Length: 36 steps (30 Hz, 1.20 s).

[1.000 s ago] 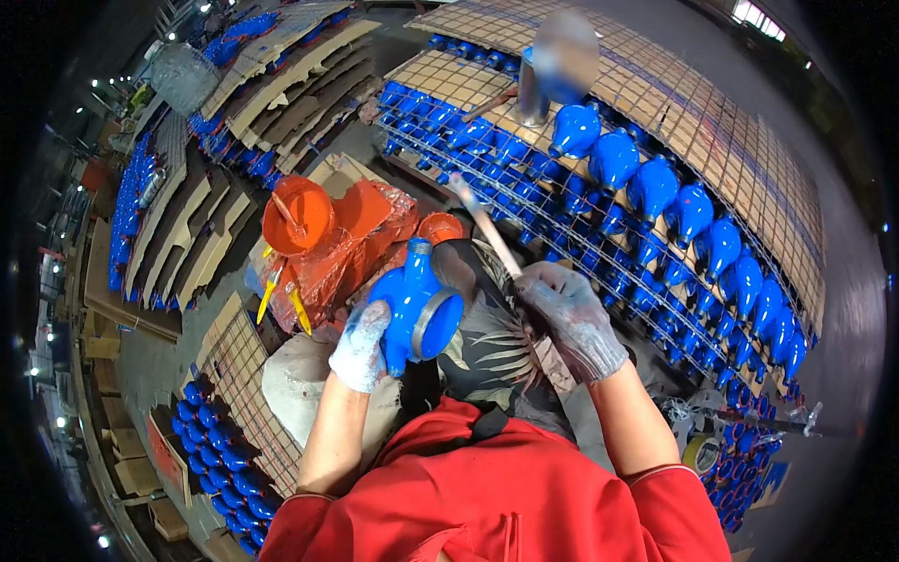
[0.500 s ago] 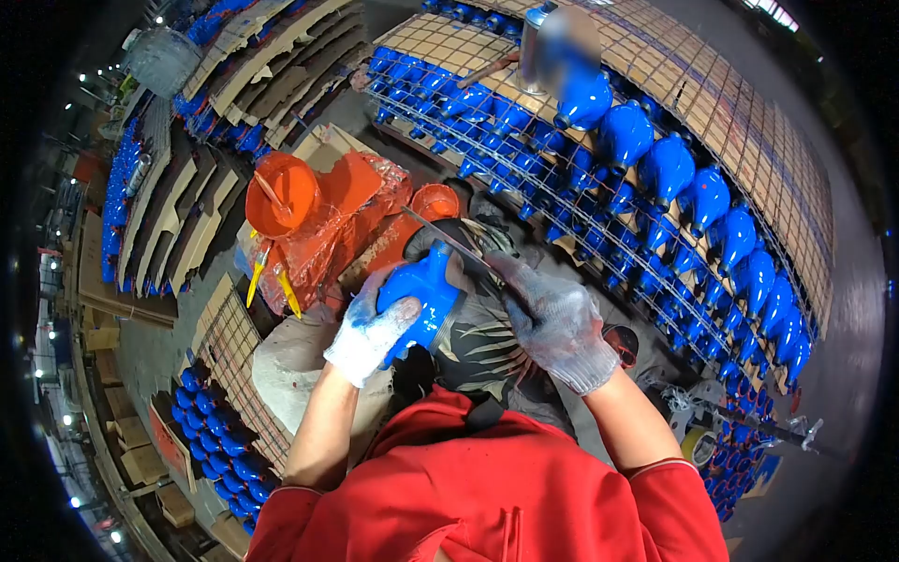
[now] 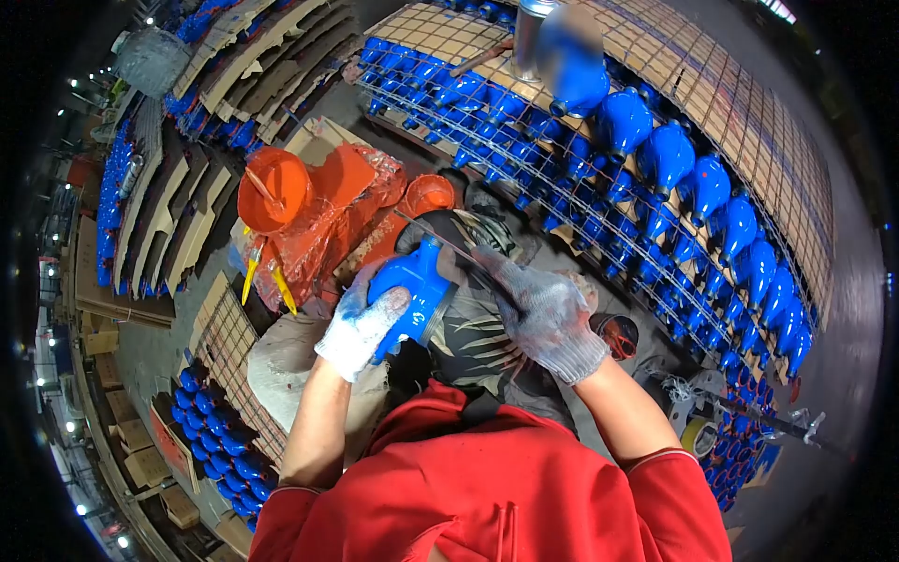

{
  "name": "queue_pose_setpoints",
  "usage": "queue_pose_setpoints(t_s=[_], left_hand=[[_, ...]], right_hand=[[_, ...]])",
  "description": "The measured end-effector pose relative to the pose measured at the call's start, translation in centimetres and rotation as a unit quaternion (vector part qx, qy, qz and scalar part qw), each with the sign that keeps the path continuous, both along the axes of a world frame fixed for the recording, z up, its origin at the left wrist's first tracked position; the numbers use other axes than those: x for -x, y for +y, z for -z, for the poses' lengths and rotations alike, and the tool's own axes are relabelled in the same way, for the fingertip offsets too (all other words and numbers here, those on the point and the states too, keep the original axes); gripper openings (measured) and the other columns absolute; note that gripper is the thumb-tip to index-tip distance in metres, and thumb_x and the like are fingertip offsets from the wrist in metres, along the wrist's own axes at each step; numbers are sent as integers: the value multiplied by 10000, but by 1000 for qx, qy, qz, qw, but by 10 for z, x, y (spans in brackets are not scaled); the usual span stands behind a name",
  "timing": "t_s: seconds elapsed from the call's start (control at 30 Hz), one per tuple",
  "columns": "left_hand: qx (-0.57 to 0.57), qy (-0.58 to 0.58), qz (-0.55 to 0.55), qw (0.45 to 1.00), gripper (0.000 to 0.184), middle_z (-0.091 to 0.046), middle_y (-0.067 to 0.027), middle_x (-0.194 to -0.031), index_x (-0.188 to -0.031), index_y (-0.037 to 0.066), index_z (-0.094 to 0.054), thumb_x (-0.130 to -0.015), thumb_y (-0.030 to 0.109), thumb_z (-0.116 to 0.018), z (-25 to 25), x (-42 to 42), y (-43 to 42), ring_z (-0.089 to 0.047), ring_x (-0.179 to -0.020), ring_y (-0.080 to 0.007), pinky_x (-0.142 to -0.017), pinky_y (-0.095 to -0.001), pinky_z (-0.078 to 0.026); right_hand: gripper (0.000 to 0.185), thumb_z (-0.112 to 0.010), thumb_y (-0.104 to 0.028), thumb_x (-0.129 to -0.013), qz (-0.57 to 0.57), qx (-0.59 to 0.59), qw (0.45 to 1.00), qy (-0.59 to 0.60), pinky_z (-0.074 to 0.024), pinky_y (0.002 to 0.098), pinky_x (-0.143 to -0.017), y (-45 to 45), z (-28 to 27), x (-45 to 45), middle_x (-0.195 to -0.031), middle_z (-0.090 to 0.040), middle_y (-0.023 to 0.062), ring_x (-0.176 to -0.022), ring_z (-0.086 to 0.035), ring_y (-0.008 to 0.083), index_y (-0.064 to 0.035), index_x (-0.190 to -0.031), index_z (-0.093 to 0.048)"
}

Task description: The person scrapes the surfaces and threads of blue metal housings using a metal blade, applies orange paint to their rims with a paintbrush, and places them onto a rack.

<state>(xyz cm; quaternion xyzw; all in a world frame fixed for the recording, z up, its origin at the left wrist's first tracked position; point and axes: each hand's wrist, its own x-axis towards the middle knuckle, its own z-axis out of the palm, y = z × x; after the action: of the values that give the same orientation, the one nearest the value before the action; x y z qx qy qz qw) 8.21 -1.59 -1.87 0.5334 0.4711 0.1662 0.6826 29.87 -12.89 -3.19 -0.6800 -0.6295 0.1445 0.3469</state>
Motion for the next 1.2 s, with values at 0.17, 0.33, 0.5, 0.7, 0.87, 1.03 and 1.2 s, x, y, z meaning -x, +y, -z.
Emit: queue_pose_setpoints(t_s=[0.17, 0.33, 0.5, 0.7, 0.87, 1.03, 1.2], left_hand=[[-11, 24, 16, 1000, 608, -587, -103, -1101, -1331, 66, -453, -839, 326, -697, -5, 0, 0, -587, -846, -149, -671, -263, -506], [-1, 23, 5, 1000, 690, -595, -100, -1071, -1336, 65, -445, -794, 382, -729, 4, 0, 3, -594, -799, -148, -600, -256, -494], [-20, 12, -11, 1000, 749, -607, -94, -1038, -1333, 66, -448, -751, 420, -760, 9, -4, 3, -606, -783, -147, -542, -245, -496], [-68, 37, 44, 996, 720, -588, -128, -1161, -1324, 26, -459, -767, 372, -758, -1, -12, 1, -598, -993, -204, -847, -329, -510], [5, 24, 7, 1000, 742, -583, -154, -1172, -1337, 9, -443, -782, 396, -748, -6, -11, -4, -584, -1037, -206, -867, -319, -501], [-74, 40, 34, 996, 699, -583, -151, -1158, -1340, 46, -440, -799, 366, -748, 1, -10, -5, -590, -1018, -191, -853, -312, -509], [-16, -24, 8, 1000, 723, -592, -162, -1153, -1349, 40, -435, -792, 376, -751, -3, -10, -12, -590, -1043, -205, -898, -333, -495]], right_hand=[[439, -604, -3, -825, -13, 56, 998, 1, -529, 378, -725, 0, -8, 1, -972, -669, 191, -842, -658, 354, -92, -1253, -577], [561, -588, -44, -771, -8, 8, 997, -82, -488, 377, -581, 1, 4, 1, -771, -637, 109, -648, -629, 271, -171, -1314, -535], [503, -529, -87, -808, -20, 32, 983, -182, -477, 375, -540, 18, -3, 5, -708, -626, 103, -623, -632, 273, -125, -1308, -481], [387, -525, -64, -862, -29, 21, 983, -181, -482, 371, -502, 38, -18, 13, -652, -615, 104, -553, -613, 246, -89, -1248, -538], [507, -578, -18, -795, -8, 67, 980, -187, -536, 387, -611, -5, -13, -2, -914, -667, 177, -747, -667, 316, -98, -1293, -523], [556, -556, -24, -737, -11, 50, 982, -183, -486, 397, -541, 6, -8, 1, -672, -611, 136, -612, -625, 304, -114, -1284, -509], [513, -541, -66, -787, -36, 18, 980, -192, -469, 395, -506, 19, -12, 4, -658, -602, 138, -592, -620, 299, -124, -1296, -509]])
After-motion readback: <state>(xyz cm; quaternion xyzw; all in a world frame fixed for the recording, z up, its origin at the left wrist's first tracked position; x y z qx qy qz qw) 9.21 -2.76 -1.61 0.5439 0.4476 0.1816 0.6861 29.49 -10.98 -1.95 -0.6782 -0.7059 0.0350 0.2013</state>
